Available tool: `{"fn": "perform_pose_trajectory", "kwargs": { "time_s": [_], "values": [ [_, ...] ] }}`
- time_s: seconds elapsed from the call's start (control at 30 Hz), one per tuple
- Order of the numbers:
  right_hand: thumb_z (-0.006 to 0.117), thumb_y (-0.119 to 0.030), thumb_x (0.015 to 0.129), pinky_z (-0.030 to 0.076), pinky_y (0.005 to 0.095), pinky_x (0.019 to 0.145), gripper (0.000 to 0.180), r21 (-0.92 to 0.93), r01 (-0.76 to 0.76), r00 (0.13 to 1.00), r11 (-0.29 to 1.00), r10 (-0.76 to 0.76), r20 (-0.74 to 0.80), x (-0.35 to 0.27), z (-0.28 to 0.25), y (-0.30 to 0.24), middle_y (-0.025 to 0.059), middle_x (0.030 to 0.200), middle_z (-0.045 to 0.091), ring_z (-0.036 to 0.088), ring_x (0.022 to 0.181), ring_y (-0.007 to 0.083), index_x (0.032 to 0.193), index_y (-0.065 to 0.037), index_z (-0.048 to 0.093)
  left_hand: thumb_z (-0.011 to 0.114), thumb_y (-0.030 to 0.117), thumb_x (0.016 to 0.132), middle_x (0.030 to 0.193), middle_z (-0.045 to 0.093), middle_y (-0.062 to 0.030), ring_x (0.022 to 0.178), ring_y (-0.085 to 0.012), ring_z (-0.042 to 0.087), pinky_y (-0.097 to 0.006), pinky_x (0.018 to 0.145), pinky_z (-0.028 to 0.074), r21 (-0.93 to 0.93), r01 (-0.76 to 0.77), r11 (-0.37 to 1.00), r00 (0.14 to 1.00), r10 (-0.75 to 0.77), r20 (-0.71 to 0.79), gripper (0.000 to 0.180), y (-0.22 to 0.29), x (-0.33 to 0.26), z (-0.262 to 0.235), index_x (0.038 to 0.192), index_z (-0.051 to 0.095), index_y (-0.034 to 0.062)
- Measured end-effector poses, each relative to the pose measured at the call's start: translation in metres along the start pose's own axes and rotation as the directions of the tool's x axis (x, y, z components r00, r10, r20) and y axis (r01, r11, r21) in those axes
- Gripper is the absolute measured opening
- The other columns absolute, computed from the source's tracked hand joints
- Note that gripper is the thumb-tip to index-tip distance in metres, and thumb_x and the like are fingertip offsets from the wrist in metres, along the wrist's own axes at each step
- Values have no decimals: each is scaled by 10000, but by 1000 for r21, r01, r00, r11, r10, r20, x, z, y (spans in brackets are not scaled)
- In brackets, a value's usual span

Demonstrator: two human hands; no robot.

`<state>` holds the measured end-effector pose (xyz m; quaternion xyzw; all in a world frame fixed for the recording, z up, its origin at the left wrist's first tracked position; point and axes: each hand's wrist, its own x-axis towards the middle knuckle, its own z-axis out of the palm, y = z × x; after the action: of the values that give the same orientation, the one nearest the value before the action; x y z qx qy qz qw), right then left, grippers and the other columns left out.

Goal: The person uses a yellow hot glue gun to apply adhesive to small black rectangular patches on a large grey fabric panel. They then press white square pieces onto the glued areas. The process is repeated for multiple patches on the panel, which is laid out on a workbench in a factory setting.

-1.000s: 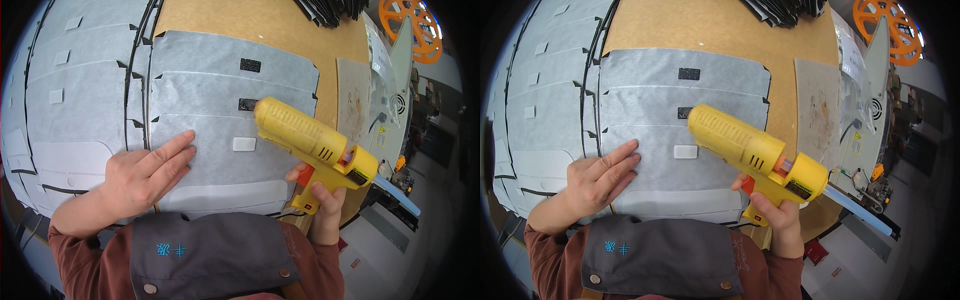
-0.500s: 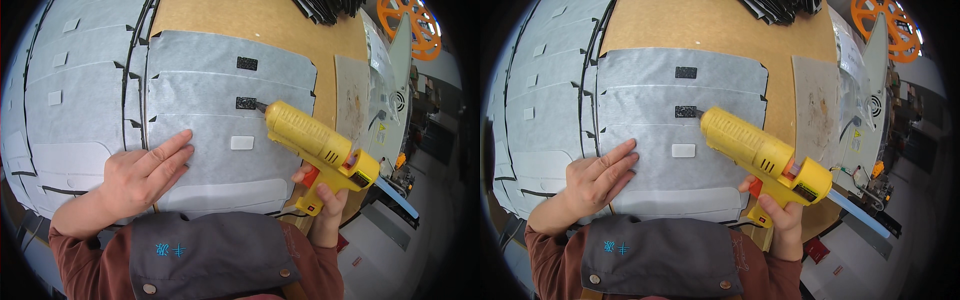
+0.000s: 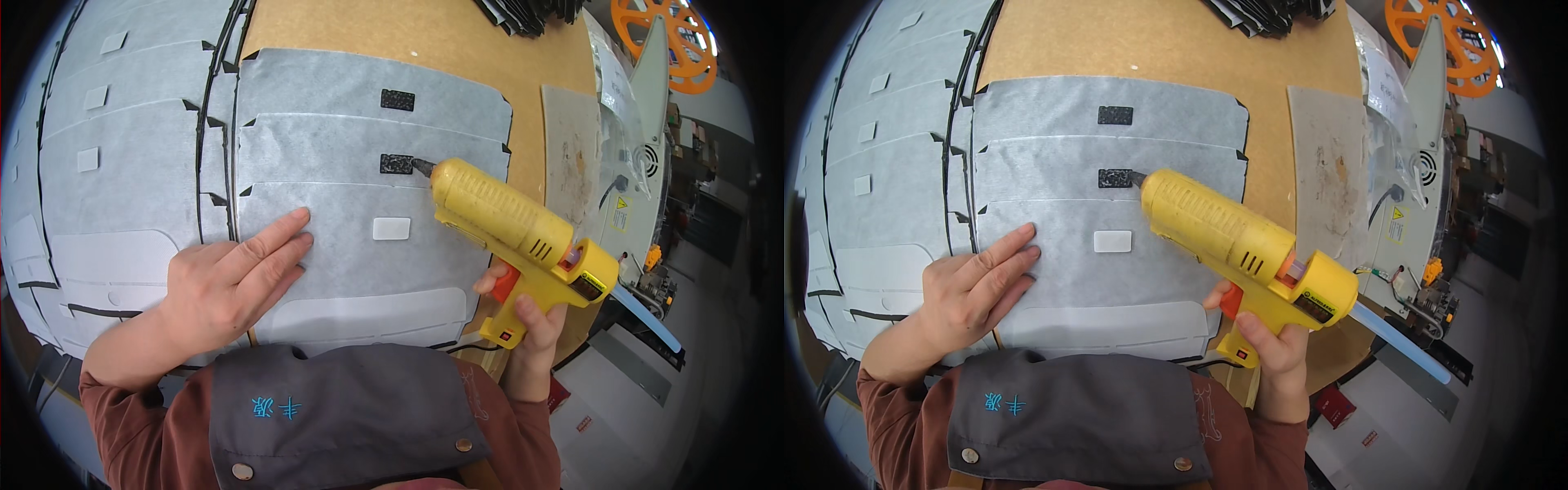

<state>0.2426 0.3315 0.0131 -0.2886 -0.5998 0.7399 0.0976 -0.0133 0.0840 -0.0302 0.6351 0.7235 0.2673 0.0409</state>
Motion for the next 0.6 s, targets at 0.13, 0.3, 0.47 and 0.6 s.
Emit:
{"fn": "perform_pose_trajectory", "kwargs": {
  "time_s": [0.13,0.3,0.47,0.6],
  "values": [
    [575,-48,835,501,419,889,580,-59,-8,999,998,11,48,5,-3,-1,227,1190,566,625,991,301,1376,61,398,782,78,712,1223,673,-134,503,-99,540,-232,436,418,-6,4,1000,1000,-4,6,365,0,0,0,1062,687,37],
    [576,-50,837,496,409,896,573,-47,-5,998,999,8,55,4,-3,1,221,1182,574,622,1005,291,1372,60,404,782,80,714,1226,671,-133,512,-99,547,-232,438,420,-10,5,1000,1000,-5,5,368,0,-1,1,1067,686,40],
    [583,-46,833,496,408,903,575,23,-9,1000,1000,9,24,3,7,-3,209,1200,566,622,1009,285,1372,52,408,782,81,715,1229,670,-130,523,-99,553,-234,442,425,0,5,1000,1000,-5,21,373,0,0,-2,1073,684,43],
    [599,-51,833,497,406,902,572,-26,-57,997,998,58,46,7,12,-8,196,1213,556,619,1013,279,1368,41,419,778,86,721,1224,674,-114,507,-93,543,-230,434,426,-8,13,1000,1000,-13,-2,359,0,-1,1,1066,688,51]
  ]
}}
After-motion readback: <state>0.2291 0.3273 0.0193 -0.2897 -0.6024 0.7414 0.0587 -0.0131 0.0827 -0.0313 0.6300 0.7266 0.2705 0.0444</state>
